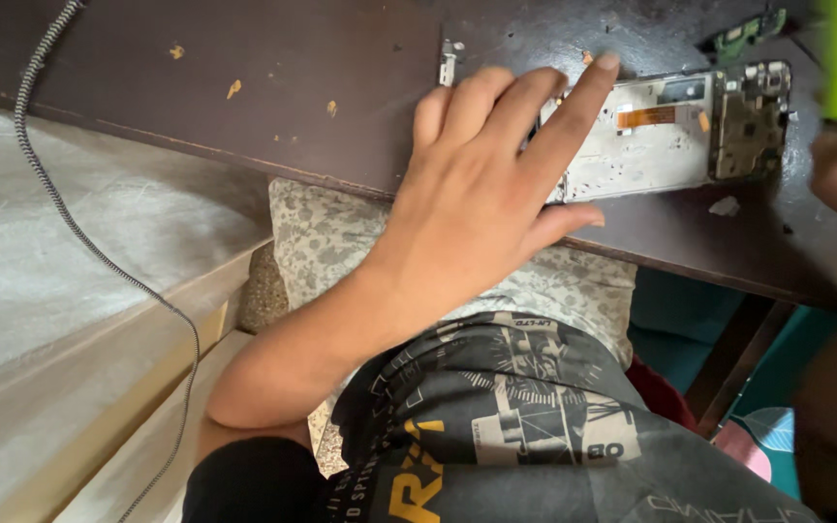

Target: The person repairs a disassembled smartphone lying on a wooden desk, using a green-handled screwdriver to work on screws and small components along the phone's edge while steadying the device with the other hand. They reposition the phone and continue driving screws, with small removed parts and a battery resting on the desk nearby.

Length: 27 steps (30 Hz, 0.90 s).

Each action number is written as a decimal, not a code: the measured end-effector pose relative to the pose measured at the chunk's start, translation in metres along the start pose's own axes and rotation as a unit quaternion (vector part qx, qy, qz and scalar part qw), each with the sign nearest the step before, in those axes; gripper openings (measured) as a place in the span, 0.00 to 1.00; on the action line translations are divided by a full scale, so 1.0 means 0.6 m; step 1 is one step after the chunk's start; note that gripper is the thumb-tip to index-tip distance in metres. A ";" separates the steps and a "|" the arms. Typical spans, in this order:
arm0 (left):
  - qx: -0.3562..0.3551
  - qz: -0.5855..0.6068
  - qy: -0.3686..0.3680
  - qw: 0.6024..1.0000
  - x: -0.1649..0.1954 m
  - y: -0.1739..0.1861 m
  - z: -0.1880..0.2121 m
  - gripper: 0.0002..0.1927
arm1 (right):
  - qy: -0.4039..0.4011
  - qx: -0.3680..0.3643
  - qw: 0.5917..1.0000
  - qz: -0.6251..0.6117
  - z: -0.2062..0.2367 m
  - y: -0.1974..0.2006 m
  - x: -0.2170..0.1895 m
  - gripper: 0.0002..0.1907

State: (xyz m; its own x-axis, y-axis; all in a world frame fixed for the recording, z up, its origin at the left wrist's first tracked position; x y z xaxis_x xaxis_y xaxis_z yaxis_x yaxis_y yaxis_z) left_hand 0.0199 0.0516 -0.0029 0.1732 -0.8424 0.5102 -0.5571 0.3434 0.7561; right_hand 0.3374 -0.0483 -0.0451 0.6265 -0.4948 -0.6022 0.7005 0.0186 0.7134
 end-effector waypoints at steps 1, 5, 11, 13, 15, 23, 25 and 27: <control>0.001 -0.002 -0.001 1.000 0.000 0.000 0.004 0.47 | 0.000 0.017 0.998 -0.059 0.015 -0.005 0.001 0.16; 0.000 0.000 0.004 1.000 0.000 -0.001 0.020 0.43 | 0.065 -0.008 0.975 -0.214 0.099 -0.042 -0.046 0.13; -0.006 0.002 0.014 1.000 0.000 -0.012 0.028 0.34 | 0.139 0.005 0.954 -0.265 0.149 -0.101 -0.161 0.09; -0.016 0.012 0.029 0.999 0.001 -0.013 0.032 0.32 | 0.163 0.029 0.963 -0.214 0.151 -0.116 -0.185 0.09; -0.013 0.018 0.033 0.999 0.002 -0.013 0.033 0.31 | 0.185 0.051 0.972 -0.134 0.148 -0.122 -0.198 0.10; -0.021 0.033 0.044 0.998 0.003 -0.006 0.037 0.31 | 0.163 0.088 0.979 -0.080 0.141 -0.139 -0.205 0.11; -0.018 0.035 0.046 0.998 0.004 -0.007 0.036 0.31 | 0.177 0.100 0.977 -0.059 0.140 -0.142 -0.209 0.11; -0.021 0.034 0.047 0.998 0.003 -0.009 0.036 0.31 | 0.194 0.115 0.973 -0.042 0.138 -0.144 -0.213 0.11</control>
State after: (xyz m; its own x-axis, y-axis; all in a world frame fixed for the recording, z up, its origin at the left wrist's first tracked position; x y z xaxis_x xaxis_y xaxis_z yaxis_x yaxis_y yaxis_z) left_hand 0.0056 0.0391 -0.0153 0.2138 -0.7743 0.5956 -0.5353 0.4171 0.7345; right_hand 0.1685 -0.0585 -0.0004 0.6831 -0.1198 -0.7204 0.6881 -0.2249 0.6899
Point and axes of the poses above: each hand's wrist, its own z-axis away from the middle knuckle, its own y-axis out of the back of the hand, x = y × z, the point moved 4 cm from there along -z, towards the middle knuckle, and after that the axes turned 15 degrees about -y, right-handed, at the moved point
